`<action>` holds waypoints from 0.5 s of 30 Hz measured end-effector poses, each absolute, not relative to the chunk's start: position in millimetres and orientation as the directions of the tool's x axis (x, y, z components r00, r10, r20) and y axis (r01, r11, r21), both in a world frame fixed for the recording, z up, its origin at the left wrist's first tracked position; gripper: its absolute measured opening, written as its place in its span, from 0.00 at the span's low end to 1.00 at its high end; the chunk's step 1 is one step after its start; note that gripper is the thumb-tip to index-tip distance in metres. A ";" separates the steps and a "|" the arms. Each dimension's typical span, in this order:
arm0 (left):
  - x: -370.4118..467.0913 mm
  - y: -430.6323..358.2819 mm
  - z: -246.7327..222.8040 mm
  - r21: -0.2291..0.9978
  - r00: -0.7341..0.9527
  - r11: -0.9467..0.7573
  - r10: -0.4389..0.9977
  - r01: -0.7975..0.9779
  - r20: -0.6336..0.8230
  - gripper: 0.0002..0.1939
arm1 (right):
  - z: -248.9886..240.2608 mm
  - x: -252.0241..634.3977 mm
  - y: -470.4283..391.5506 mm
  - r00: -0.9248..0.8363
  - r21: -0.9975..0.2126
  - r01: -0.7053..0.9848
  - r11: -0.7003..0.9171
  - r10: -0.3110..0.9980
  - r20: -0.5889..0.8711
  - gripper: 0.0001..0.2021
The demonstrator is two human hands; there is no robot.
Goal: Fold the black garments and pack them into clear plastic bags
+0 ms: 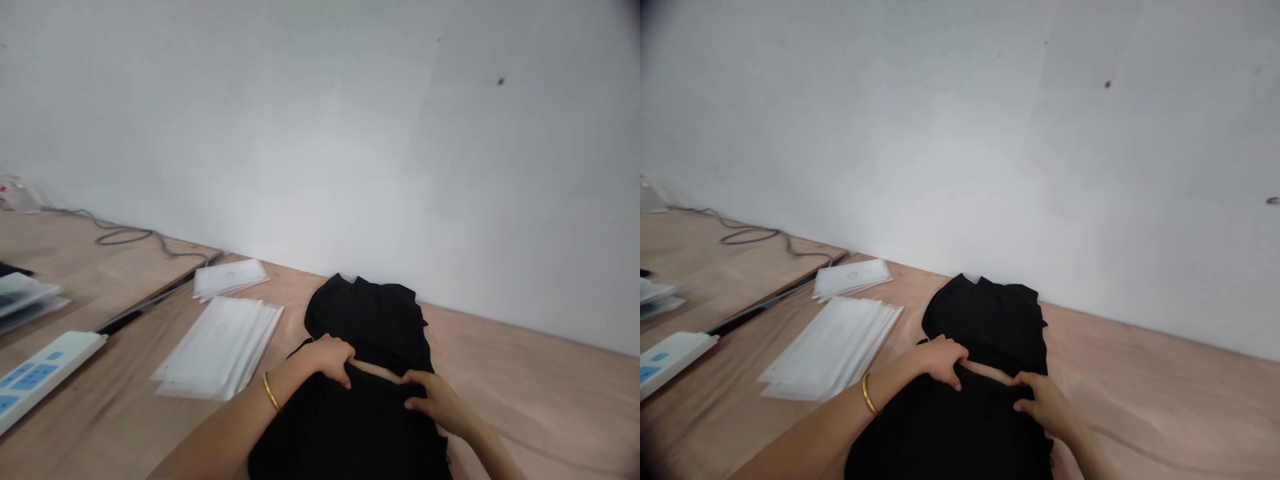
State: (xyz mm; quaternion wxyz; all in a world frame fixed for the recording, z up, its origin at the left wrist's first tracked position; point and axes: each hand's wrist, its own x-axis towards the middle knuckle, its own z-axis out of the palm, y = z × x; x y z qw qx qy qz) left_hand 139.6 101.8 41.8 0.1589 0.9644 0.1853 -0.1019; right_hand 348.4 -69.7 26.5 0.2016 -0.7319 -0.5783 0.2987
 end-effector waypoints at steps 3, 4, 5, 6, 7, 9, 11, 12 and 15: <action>131.9 110.5 44.6 0.270 0.893 -0.862 0.360 0.429 -0.271 0.21 | 15.1 360.0 -72.4 0.239 -0.655 0.693 -0.300 0.953 -0.184 0.04; 129.3 112.4 47.5 0.268 0.888 -0.855 0.380 0.444 -0.259 0.20 | 12.5 363.0 -72.6 0.272 -0.662 0.684 -0.308 0.949 -0.160 0.04; 126.7 113.5 51.6 0.263 0.884 -0.850 0.402 0.457 -0.238 0.19 | 11.0 365.6 -72.5 0.306 -0.668 0.677 -0.310 0.943 -0.129 0.05; 124.0 113.2 57.0 0.256 0.882 -0.847 0.422 0.466 -0.208 0.19 | 11.1 367.7 -72.4 0.336 -0.673 0.673 -0.306 0.937 -0.090 0.06; 121.1 111.3 63.5 0.245 0.882 -0.848 0.440 0.471 -0.172 0.17 | 12.6 369.4 -72.6 0.360 -0.678 0.674 -0.293 0.932 -0.045 0.07; 114.0 102.1 77.9 0.214 0.880 -0.854 0.465 0.474 -0.094 0.14 | 19.0 371.1 -75.6 0.389 -0.682 0.687 -0.249 0.920 0.056 0.07; 104.1 85.5 90.2 0.179 0.878 -0.862 0.477 0.475 -0.035 0.11 | 25.9 369.8 -84.7 0.390 -0.681 0.705 -0.198 0.910 0.139 0.05; 98.1 74.8 94.0 0.164 0.878 -0.864 0.479 0.475 -0.019 0.10 | 27.7 367.8 -91.9 0.378 -0.675 0.719 -0.166 0.908 0.180 0.03; 77.0 37.4 91.5 0.135 0.882 -0.873 0.470 0.469 -0.020 0.09 | 20.9 356.5 -121.7 0.279 -0.623 0.781 -0.052 0.921 0.273 0.03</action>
